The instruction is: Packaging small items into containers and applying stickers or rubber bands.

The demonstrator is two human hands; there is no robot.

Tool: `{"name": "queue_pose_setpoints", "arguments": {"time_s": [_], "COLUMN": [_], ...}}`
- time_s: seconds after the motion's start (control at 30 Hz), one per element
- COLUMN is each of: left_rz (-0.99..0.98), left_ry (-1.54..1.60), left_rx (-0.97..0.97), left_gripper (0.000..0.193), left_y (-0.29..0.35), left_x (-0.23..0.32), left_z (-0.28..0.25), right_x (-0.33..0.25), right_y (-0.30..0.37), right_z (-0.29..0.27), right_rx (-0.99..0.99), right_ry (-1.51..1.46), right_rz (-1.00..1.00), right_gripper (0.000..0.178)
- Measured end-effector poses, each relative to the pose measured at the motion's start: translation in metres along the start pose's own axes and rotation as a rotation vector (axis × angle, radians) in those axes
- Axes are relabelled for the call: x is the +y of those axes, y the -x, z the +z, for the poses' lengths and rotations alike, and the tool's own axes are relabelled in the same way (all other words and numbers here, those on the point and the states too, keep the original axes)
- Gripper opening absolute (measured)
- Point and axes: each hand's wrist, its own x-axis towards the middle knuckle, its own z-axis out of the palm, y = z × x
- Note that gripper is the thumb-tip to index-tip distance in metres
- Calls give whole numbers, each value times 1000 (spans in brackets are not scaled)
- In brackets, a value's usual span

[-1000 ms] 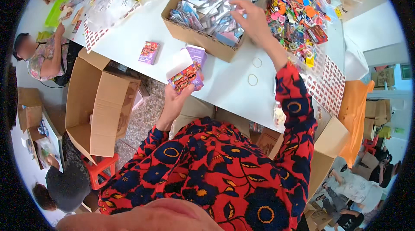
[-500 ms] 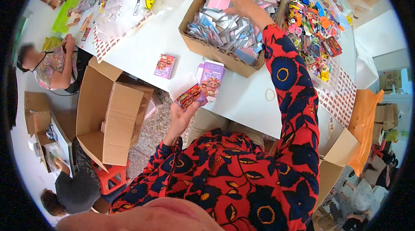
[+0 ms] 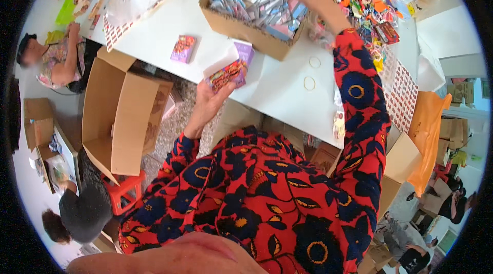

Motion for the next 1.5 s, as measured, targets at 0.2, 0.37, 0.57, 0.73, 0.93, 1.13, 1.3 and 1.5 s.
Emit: {"name": "queue_pose_setpoints", "arguments": {"time_s": [0.2,0.37,0.57,0.73,0.93,1.13,1.3,1.5], "left_rz": [17,18,16,40,27,23,40,52], "left_ry": [70,31,59,-54,-161,-98,-38,-98], "left_rx": [-18,-77,-229,-340,-395,-371,-359,-389], "left_gripper": [47,46,44,44,47,46,46,47], "left_y": [2,5,6,3,6,6,5,1], "left_x": [0,1,26,28,33,35,30,29], "left_z": [24,40,55,59,60,60,62,63], "right_x": [-57,-118,-167,-171,-172,-185,-187,-175], "right_y": [30,67,105,111,115,115,113,120], "right_z": [-85,-148,-196,-192,-182,-168,-163,-159], "right_rx": [144,172,-38,-238,-271,-306,-300,-134], "right_ry": [-117,-373,-297,-310,-235,-78,-147,-267], "right_rz": [81,208,69,-162,-283,-296,-215,-95], "right_gripper": [35,39,51,45,45,47,51,41]}}
